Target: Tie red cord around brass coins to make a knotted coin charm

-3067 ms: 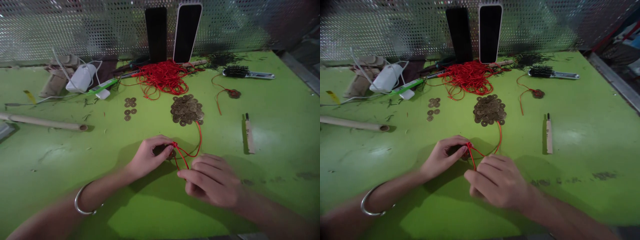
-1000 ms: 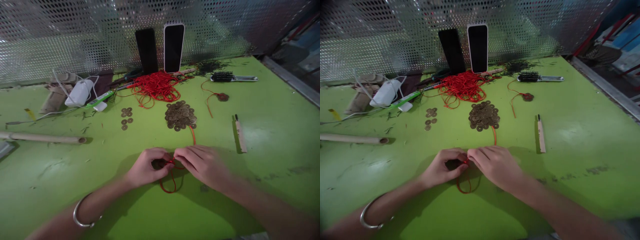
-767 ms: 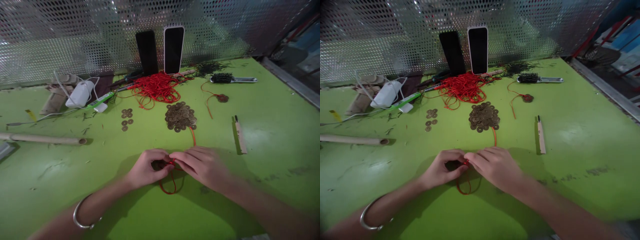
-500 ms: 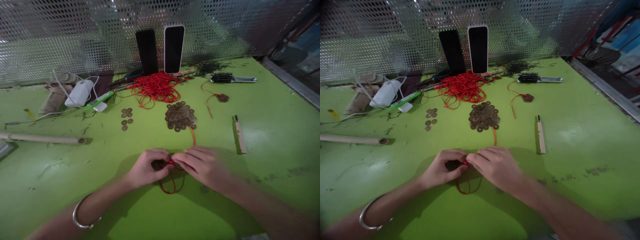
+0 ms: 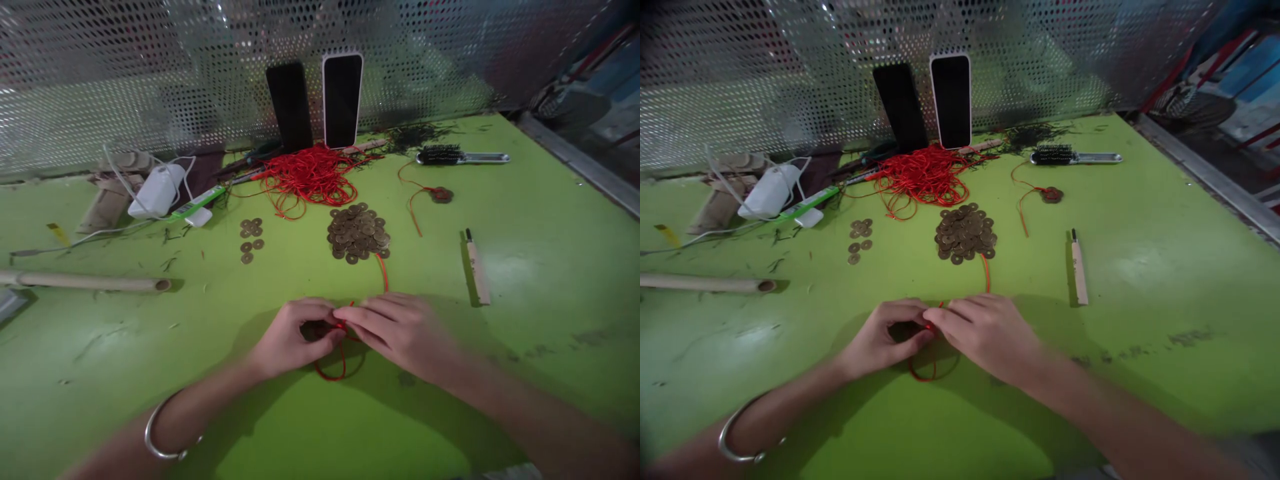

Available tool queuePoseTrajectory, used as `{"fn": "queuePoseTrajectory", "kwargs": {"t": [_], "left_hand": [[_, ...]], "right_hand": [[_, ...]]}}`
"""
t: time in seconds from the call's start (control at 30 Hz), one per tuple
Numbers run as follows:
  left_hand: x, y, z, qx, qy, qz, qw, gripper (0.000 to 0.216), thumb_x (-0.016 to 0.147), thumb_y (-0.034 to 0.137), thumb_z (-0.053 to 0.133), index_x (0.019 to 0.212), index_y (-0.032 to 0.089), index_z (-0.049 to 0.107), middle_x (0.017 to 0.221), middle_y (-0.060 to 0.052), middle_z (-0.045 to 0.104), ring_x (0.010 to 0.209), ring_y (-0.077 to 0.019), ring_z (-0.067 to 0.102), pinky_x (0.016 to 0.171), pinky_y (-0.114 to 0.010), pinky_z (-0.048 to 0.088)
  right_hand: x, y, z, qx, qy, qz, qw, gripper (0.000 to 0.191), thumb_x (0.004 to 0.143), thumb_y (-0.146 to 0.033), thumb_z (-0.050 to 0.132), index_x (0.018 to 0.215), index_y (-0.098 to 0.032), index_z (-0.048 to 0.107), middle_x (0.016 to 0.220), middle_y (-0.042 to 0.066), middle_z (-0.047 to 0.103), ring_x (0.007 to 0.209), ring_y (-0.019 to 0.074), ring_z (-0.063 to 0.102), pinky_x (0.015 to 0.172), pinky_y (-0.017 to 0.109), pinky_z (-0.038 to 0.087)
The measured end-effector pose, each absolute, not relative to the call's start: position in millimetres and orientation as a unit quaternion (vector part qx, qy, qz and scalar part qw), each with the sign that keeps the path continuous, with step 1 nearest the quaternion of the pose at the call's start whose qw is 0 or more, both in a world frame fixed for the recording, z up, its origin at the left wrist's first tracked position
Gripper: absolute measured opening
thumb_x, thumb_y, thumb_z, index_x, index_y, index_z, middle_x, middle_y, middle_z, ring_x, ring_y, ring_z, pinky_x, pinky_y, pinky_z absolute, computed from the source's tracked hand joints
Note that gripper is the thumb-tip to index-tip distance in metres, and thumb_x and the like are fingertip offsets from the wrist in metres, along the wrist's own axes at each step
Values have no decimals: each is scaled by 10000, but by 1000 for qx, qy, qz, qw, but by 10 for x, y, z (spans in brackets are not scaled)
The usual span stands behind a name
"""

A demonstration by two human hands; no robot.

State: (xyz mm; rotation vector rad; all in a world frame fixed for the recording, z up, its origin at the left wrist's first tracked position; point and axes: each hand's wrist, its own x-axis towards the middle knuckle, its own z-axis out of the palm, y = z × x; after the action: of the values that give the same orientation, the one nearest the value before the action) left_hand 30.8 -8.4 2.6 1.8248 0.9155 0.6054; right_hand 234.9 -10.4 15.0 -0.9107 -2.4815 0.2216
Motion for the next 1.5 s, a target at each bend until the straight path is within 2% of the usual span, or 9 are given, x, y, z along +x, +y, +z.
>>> {"fn": "queuePoseTrajectory", "kwargs": {"t": [0.17,0.33,0.57,0.7,0.9,1.13,1.33,1.5], "left_hand": [[304,-75,37,746,369,256,492,94,817,175,560,785,120,630,771,-52,632,701,-125,567,650,-232,454],[304,-70,42,753,362,248,490,71,796,145,579,760,121,636,733,-31,620,669,-108,548,636,-215,446],[297,-79,24,739,380,254,495,79,787,153,583,796,106,646,771,-57,639,695,-127,568,639,-236,459],[298,-68,38,750,376,238,489,96,799,151,563,766,107,641,718,-40,607,648,-114,534,597,-221,426],[312,-64,56,750,366,248,493,96,807,157,559,752,115,624,720,-37,604,656,-113,539,618,-221,430],[302,-67,57,748,361,251,497,88,804,163,559,756,135,627,747,-40,627,679,-120,552,627,-228,445],[303,-73,30,743,372,260,491,96,799,180,562,749,126,623,724,-42,615,653,-121,544,592,-227,439],[307,-71,51,748,363,252,495,89,799,157,566,741,125,626,715,-32,610,649,-112,537,602,-216,436]], "right_hand": [[2330,-114,140,-339,-897,87,271,131,908,-174,517,935,-173,645,722,-11,667,608,99,578,607,249,420],[2356,-103,132,-368,-875,100,300,98,884,-163,551,927,-173,639,763,-18,681,648,103,597,637,245,437],[2368,-85,127,-335,-898,96,269,266,888,-169,548,1152,-196,573,763,-25,681,632,96,594,610,241,430],[2344,-89,125,-307,-909,83,268,183,887,-159,540,1056,-173,608,711,-23,659,615,101,584,582,253,404],[2337,-92,143,-313,-906,68,278,116,897,-157,519,904,-156,635,672,-9,637,598,99,574,596,252,403],[2352,-85,163,-344,-892,84,282,110,898,-160,517,908,-162,627,687,-13,646,595,95,573,607,246,417],[2355,-78,145,-317,-907,98,259,227,894,-151,510,1109,-179,578,791,-7,682,672,104,613,625,249,444],[2343,-84,142,-307,-910,95,261,133,888,-144,511,974,-158,612,736,7,664,648,122,600,610,260,430]]}}
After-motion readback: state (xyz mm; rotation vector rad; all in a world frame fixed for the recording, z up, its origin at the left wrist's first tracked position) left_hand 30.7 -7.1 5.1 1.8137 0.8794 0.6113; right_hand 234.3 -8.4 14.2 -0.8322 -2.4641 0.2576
